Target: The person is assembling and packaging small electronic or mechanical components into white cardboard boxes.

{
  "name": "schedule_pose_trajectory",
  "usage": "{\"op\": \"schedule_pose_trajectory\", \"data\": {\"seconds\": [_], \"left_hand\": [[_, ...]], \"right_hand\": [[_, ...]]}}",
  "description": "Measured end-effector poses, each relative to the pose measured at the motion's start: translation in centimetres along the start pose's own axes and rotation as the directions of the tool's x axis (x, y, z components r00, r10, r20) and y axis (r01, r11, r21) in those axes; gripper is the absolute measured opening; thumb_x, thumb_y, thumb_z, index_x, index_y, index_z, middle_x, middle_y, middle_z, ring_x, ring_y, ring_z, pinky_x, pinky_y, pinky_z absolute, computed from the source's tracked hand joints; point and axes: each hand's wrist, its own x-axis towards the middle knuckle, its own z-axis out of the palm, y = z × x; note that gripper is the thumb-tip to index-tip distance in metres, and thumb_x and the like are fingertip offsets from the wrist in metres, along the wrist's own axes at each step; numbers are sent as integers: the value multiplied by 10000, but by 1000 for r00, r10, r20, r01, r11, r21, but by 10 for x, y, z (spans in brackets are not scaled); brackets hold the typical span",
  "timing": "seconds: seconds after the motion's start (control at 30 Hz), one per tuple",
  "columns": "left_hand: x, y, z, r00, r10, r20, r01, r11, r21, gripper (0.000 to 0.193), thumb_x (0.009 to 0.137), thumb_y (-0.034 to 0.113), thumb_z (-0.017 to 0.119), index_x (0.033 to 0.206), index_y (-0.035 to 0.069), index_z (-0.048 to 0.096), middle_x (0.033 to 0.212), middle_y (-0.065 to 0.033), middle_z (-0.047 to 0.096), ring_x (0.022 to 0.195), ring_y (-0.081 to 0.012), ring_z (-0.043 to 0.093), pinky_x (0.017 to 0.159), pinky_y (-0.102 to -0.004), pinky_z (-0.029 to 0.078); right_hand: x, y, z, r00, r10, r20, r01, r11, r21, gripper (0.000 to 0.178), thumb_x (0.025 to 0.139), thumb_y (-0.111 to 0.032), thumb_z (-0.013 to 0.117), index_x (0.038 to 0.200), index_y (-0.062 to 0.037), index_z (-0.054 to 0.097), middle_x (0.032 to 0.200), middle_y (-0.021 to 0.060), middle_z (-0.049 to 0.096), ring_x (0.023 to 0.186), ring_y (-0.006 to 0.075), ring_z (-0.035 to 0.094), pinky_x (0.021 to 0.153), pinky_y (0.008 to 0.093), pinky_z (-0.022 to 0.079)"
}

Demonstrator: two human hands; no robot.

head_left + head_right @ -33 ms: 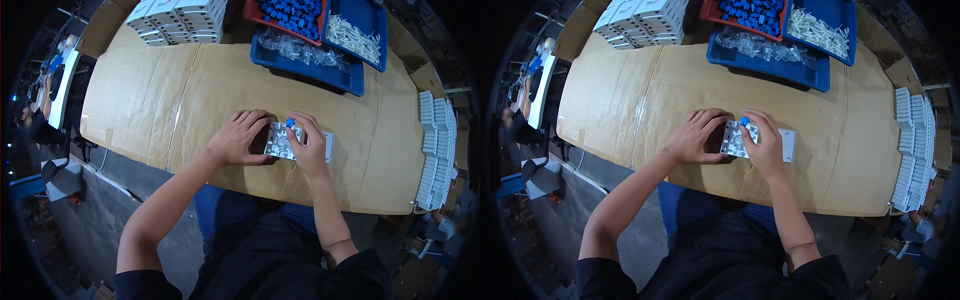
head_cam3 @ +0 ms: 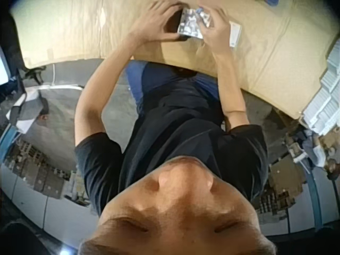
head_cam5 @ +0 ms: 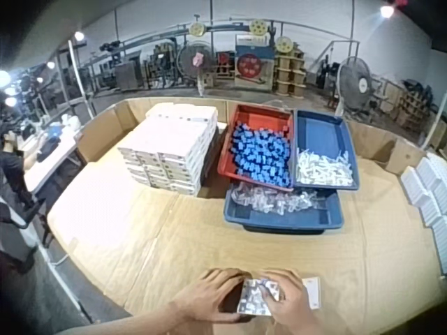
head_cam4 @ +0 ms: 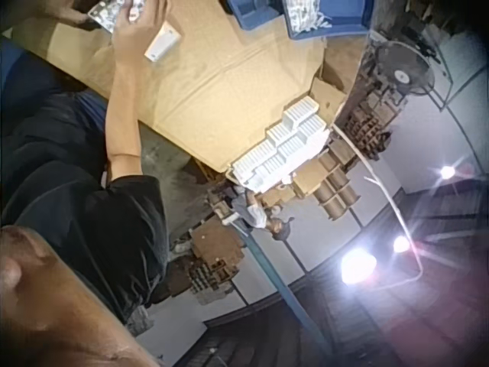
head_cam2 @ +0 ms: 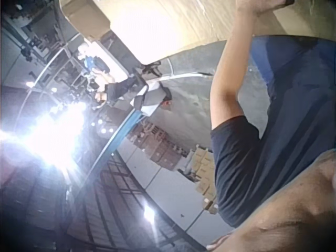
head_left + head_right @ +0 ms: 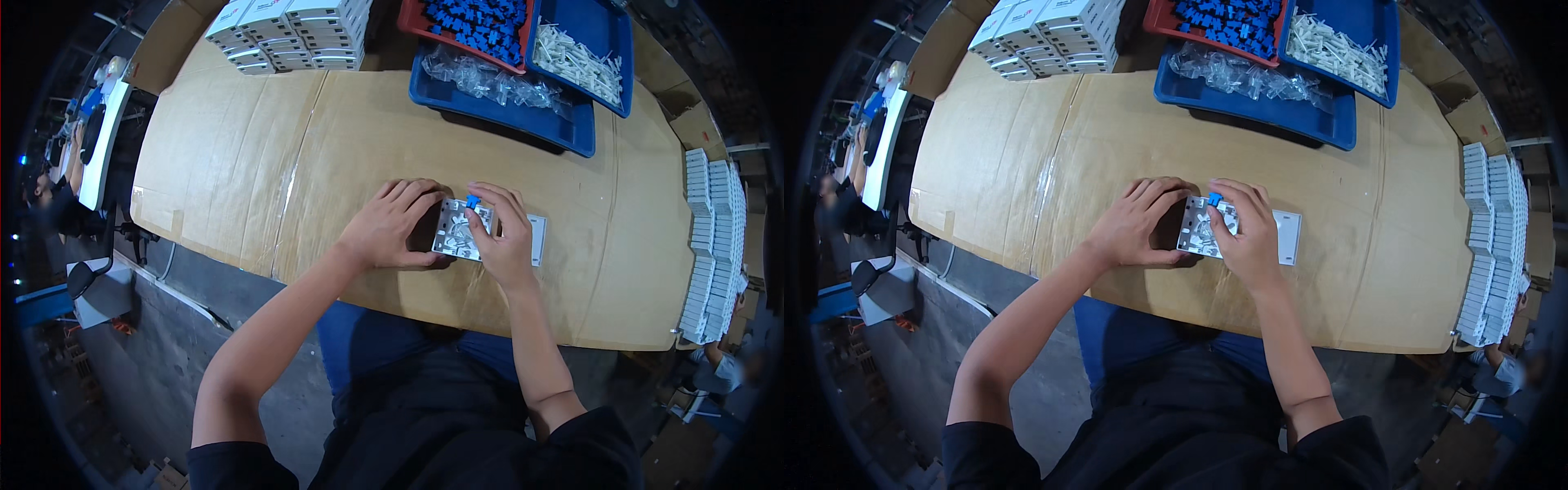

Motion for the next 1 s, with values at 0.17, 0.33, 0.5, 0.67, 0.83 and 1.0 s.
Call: {"op": "schedule_pose_trajectory", "data": {"seconds": [0.17, 0.33, 0.5, 0.67, 0.83, 1.0], "left_hand": [[0, 0, -2, 1000, 7, 3, -7, 1000, -9, 874, 750, 558, 798, 1388, 24, 526, 1432, -160, 527, 1312, -353, 524, 1129, -466, 396], [1, -1, 0, 1000, 4, 11, -4, 1000, -19, 882, 748, 553, 794, 1409, 35, 523, 1435, -156, 525, 1314, -348, 522, 1132, -467, 394], [1, 0, -1, 1000, 7, 2, -7, 1000, -5, 890, 747, 553, 797, 1416, 35, 521, 1428, -158, 532, 1320, -346, 521, 1131, -464, 395], [-1, -2, 1, 1000, 12, -17, -12, 1000, -7, 889, 749, 553, 801, 1412, 30, 524, 1425, -156, 536, 1330, -343, 518, 1130, -466, 395], [-1, -1, -1, 1000, 14, -5, -14, 1000, -15, 885, 762, 564, 802, 1410, 31, 521, 1430, -152, 535, 1335, -342, 517, 1132, -466, 394], [0, -1, 0, 1000, 14, -8, -14, 1000, -19, 888, 768, 562, 801, 1424, 38, 513, 1434, -151, 530, 1337, -343, 514, 1137, -465, 390]], "right_hand": [[-3, 1, 9, 999, -52, 5, 52, 998, 20, 315, 839, 22, 757, 1144, -15, 689, 1185, 130, 692, 1077, 299, 688, 931, 377, 555], [-3, -3, 11, 998, -17, 55, 18, 1000, -15, 279, 831, 21, 755, 1097, -13, 677, 1178, 116, 670, 1077, 299, 687, 914, 375, 557], [4, -6, 9, 994, 21, 103, -19, 1000, -18, 278, 833, 16, 760, 1097, -13, 676, 1187, 115, 668, 1080, 304, 689, 908, 385, 565], [5, -3, 10, 983, -14, 184, 23, 998, -52, 256, 829, -2, 777, 1073, 3, 702, 1181, 115, 692, 1082, 306, 696, 919, 391, 576], [4, -5, 12, 985, -26, 169, 44, 993, -105, 241, 821, 0, 778, 1054, 7, 717, 1149, 110, 711, 1075, 298, 698, 909, 383, 577], [0, -2, 14, 986, 8, 168, 13, 992, -125, 259, 831, -46, 787, 1086, -12, 754, 1155, 106, 723, 1106, 302, 688, 917, 385, 570]]}}
